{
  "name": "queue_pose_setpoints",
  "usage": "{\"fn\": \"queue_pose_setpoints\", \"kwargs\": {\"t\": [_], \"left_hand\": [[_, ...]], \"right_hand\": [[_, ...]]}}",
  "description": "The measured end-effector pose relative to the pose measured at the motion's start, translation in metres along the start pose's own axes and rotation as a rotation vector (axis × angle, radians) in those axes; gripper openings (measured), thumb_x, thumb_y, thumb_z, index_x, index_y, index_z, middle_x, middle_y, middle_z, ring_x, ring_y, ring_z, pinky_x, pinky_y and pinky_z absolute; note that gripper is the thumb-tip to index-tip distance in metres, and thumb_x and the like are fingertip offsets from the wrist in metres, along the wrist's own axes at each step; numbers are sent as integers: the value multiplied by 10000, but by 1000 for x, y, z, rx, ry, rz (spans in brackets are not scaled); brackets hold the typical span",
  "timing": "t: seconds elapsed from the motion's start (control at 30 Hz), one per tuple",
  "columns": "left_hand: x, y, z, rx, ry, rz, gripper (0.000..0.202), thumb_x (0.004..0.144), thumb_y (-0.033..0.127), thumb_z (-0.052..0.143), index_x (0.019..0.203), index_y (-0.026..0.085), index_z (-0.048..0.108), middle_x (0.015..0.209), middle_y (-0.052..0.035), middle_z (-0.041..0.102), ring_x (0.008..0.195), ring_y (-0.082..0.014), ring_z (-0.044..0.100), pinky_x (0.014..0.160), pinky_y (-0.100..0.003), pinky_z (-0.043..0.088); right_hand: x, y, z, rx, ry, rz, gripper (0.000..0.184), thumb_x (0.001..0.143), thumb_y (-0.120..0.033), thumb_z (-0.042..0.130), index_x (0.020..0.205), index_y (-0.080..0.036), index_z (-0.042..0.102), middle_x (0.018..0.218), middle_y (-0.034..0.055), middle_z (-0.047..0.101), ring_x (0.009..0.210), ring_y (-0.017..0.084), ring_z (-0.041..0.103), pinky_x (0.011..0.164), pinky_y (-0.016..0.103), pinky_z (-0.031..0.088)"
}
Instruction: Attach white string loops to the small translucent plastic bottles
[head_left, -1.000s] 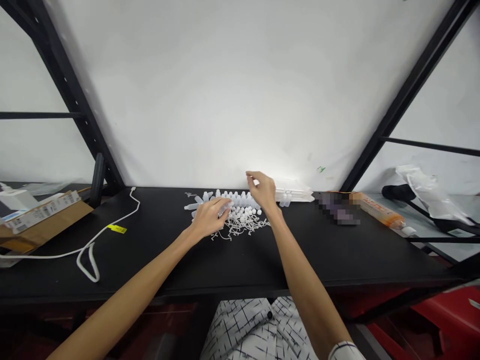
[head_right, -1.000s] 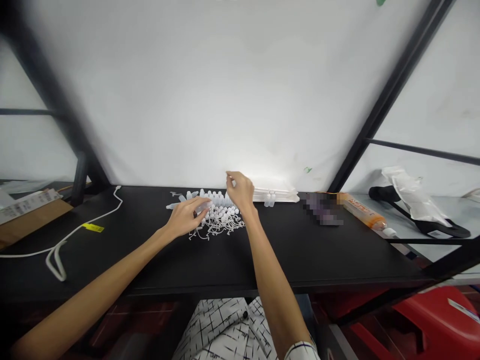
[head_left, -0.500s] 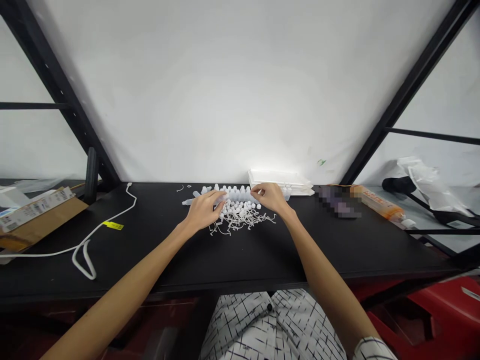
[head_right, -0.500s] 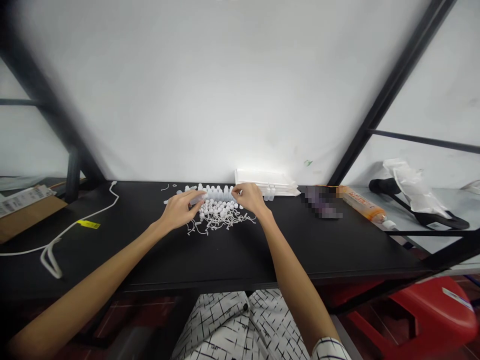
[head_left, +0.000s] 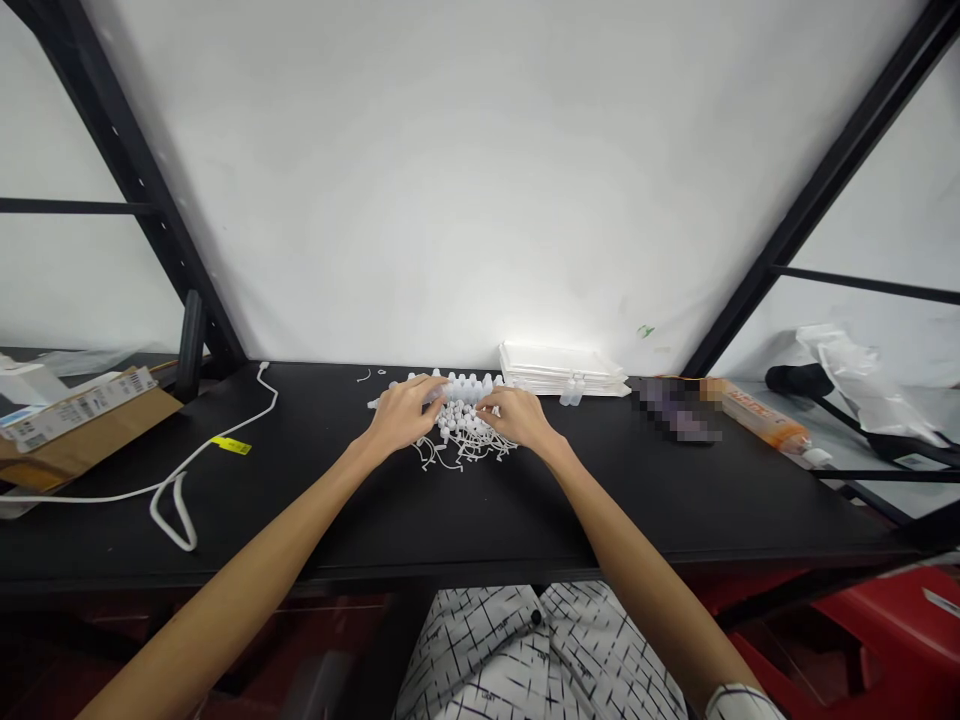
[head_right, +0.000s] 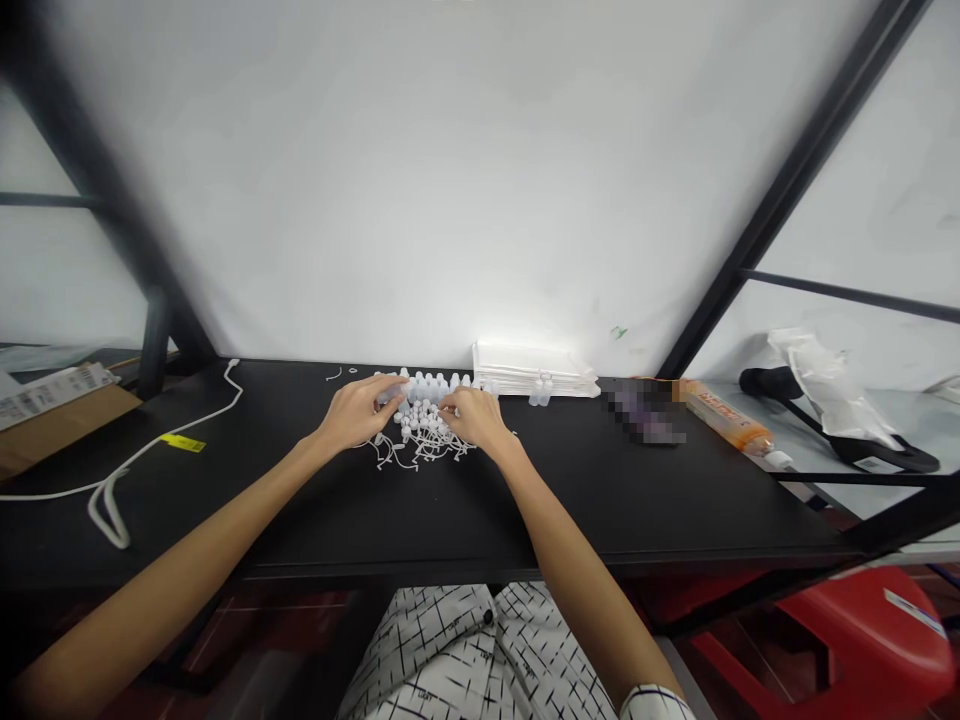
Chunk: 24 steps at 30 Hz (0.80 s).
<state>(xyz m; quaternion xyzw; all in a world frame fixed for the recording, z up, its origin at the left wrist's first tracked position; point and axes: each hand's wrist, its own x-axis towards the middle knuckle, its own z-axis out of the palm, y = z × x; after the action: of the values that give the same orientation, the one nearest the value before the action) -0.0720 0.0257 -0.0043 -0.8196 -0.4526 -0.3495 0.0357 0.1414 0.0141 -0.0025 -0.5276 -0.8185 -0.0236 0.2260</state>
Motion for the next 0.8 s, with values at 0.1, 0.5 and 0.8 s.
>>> {"fn": "queue_pose_setpoints", "kwargs": {"t": [0.1, 0.5, 0.8], "left_hand": [[-1, 2, 1, -13, -28, 13, 293, 876, 276, 502, 1115, 221, 662, 1066, -48, 712, 717, -202, 661, 635, -314, 489], [-3, 8, 0, -66, -89, 55, 334, 912, 299, 464, 1195, 206, 615, 1102, -56, 693, 703, -187, 649, 669, -322, 488], [-5, 17, 1, -239, -155, 17, 482, 912, 357, 497, 1378, 240, 452, 1082, -52, 701, 590, -141, 615, 677, -306, 484]], "right_hand": [[1, -7, 2, -2, 12, -9, 150, 837, -245, 633, 920, -257, 758, 891, 20, 708, 788, 173, 636, 585, 248, 357], [4, -8, 4, 169, 85, 47, 126, 832, -224, 597, 803, -213, 718, 871, 18, 683, 710, 140, 590, 604, 246, 363], [2, -7, -8, 1059, 212, 133, 238, 789, -397, 632, 780, -159, 622, 713, 33, 658, 513, 105, 527, 474, 229, 397]]}}
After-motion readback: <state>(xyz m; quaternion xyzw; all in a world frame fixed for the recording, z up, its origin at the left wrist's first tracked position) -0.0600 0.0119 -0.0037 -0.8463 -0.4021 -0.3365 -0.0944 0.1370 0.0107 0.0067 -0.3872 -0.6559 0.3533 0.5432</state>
